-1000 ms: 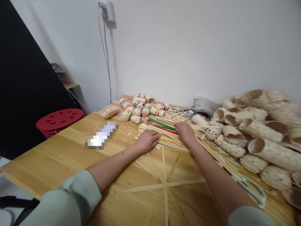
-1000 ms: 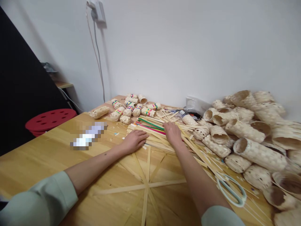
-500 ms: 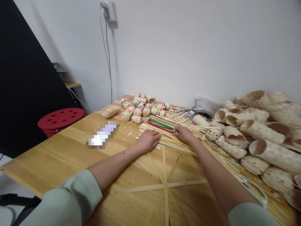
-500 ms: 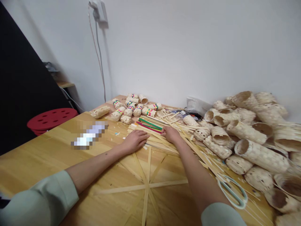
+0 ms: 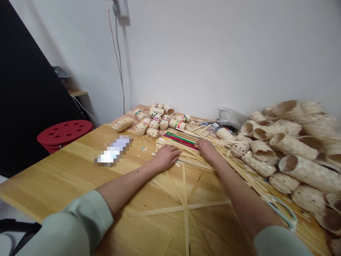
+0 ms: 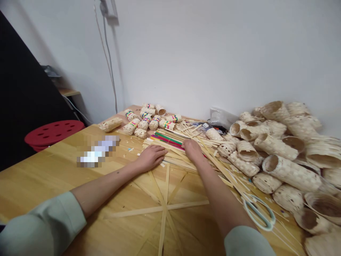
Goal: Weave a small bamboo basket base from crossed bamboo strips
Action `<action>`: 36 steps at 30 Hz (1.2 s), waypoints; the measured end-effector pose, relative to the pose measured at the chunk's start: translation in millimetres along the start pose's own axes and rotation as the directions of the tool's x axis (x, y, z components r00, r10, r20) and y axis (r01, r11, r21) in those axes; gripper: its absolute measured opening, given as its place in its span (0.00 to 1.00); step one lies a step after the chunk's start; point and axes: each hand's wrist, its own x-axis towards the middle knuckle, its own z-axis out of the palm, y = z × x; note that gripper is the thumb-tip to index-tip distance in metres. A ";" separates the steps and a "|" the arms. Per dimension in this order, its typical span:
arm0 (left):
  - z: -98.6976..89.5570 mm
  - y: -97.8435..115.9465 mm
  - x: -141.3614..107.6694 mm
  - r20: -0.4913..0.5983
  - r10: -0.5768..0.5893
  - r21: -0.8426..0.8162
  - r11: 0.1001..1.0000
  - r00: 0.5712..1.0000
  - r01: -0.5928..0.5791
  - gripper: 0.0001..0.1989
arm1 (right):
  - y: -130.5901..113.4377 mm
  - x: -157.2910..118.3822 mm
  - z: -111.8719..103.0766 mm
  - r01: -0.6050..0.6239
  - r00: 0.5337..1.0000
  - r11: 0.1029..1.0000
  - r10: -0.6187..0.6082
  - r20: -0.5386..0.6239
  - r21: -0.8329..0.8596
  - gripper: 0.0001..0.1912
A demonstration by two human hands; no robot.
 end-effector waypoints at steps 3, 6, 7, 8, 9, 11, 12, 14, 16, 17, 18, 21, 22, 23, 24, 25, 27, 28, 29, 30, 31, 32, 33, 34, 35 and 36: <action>-0.6 -0.5 -0.2 -0.010 0.002 -0.019 1.000 1.000 -0.003 0.16 | -1.9 0.3 -1.3 0.010 0.999 1.000 -0.009 -0.040 0.024 0.17; -1.3 -2.4 0.4 -0.044 -0.025 -0.046 0.999 0.999 0.023 0.16 | -1.4 -0.2 -3.8 0.000 0.996 0.998 0.005 -0.084 0.063 0.10; -1.4 -3.3 0.8 -0.062 -0.043 -0.056 0.998 0.997 0.040 0.17 | -0.5 -0.6 -4.6 -0.007 0.995 0.997 0.015 -0.102 0.079 0.09; -1.4 -4.3 1.2 -0.078 -0.062 -0.064 0.996 0.995 0.057 0.17 | 0.6 -1.3 -5.3 -0.012 0.992 0.995 0.023 -0.121 0.096 0.10; -1.2 -5.2 1.5 -0.091 -0.078 -0.072 0.995 0.993 0.071 0.17 | 1.9 -1.9 -5.8 -0.014 0.990 0.993 0.030 -0.140 0.115 0.10; -0.2 -6.8 2.0 -0.097 -0.088 -0.084 0.993 0.991 0.079 0.17 | 4.2 -3.1 -5.8 -0.006 0.984 0.988 0.033 -0.173 0.154 0.10; 0.6 -7.3 2.1 -0.092 -0.083 -0.087 0.993 0.992 0.075 0.16 | 5.0 -3.5 -5.4 0.006 0.983 0.985 0.027 -0.184 0.175 0.11; 2.2 -8.0 2.2 -0.078 -0.069 -0.090 0.994 0.995 0.062 0.15 | 5.7 -3.7 -3.6 0.044 0.981 0.974 0.000 -0.195 0.220 0.12; 3.6 -8.3 2.0 -0.070 -0.059 -0.088 0.995 0.996 0.053 0.15 | 5.3 -3.3 -1.1 0.085 0.981 0.960 -0.034 -0.192 0.268 0.11; 4.0 -8.5 1.9 -0.067 -0.055 -0.085 0.995 0.996 0.049 0.15 | 5.0 -2.9 0.3 0.099 0.981 0.952 -0.044 -0.191 0.291 0.11; 4.2 -8.6 1.7 -0.063 -0.051 -0.082 0.996 0.997 0.045 0.15 | 4.7 -2.6 1.8 0.105 0.981 0.944 -0.046 -0.190 0.312 0.10; 4.1 -9.1 1.2 -0.055 -0.039 -0.074 0.997 0.998 0.035 0.15 | 4.8 -2.6 6.1 0.081 0.979 0.931 -0.007 -0.202 0.357 0.10; 4.0 -9.2 1.1 -0.054 -0.038 -0.072 0.997 0.998 0.034 0.15 | 5.0 -3.0 7.5 0.068 0.978 0.928 0.010 -0.207 0.367 0.10; 3.9 -9.4 1.0 -0.054 -0.038 -0.070 0.997 0.998 0.034 0.15 | 5.1 -3.7 8.7 0.059 0.977 0.925 0.024 -0.212 0.375 0.10; 3.8 -9.4 0.9 -0.055 -0.038 -0.068 0.997 0.998 0.034 0.15 | 5.1 -4.6 9.9 0.052 0.976 0.923 0.034 -0.215 0.382 0.10; 3.8 -9.4 0.9 -0.055 -0.037 -0.065 0.997 0.998 0.033 0.16 | 4.9 -5.6 11.0 0.050 0.975 0.921 0.039 -0.218 0.387 0.10; 4.0 -9.2 1.0 -0.056 -0.035 -0.059 0.998 0.998 0.032 0.15 | 4.0 -7.8 12.5 0.056 0.973 0.917 0.038 -0.227 0.395 0.11; 4.1 -9.0 1.0 -0.057 -0.035 -0.055 0.998 0.998 0.032 0.15 | 3.3 -8.9 13.0 0.063 0.972 0.915 0.034 -0.234 0.397 0.11; 4.1 -8.8 1.1 -0.058 -0.036 -0.051 0.998 0.998 0.033 0.15 | 2.7 -9.8 13.2 0.070 0.970 0.914 0.031 -0.242 0.399 0.11; 4.2 -8.6 1.2 -0.058 -0.037 -0.048 0.998 0.998 0.034 0.15 | 2.2 -10.5 13.3 0.075 0.968 0.913 0.030 -0.250 0.401 0.11; 4.2 -8.4 1.2 -0.057 -0.037 -0.046 0.998 0.998 0.034 0.15 | 1.9 -11.1 13.2 0.077 0.966 0.912 0.031 -0.256 0.402 0.11; 4.2 -8.3 1.2 -0.056 -0.037 -0.044 0.998 0.998 0.034 0.15 | 2.0 -11.5 13.0 0.076 0.965 0.912 0.035 -0.260 0.402 0.12; 4.3 -8.3 1.2 -0.055 -0.037 -0.044 0.998 0.998 0.035 0.15 | 2.3 -11.8 12.7 0.071 0.964 0.913 0.041 -0.263 0.402 0.12; 4.4 -8.3 1.1 -0.055 -0.039 -0.044 0.998 0.998 0.037 0.15 | 2.8 -12.0 12.3 0.065 0.963 0.914 0.048 -0.265 0.401 0.13; 4.6 -8.5 1.0 -0.054 -0.040 -0.045 0.998 0.998 0.038 0.15 | 3.5 -12.1 12.0 0.056 0.962 0.916 0.057 -0.267 0.398 0.13; 4.8 -8.7 1.0 -0.054 -0.040 -0.047 0.998 0.998 0.038 0.15 | 4.2 -12.2 11.6 0.045 0.961 0.918 0.068 -0.268 0.395 0.12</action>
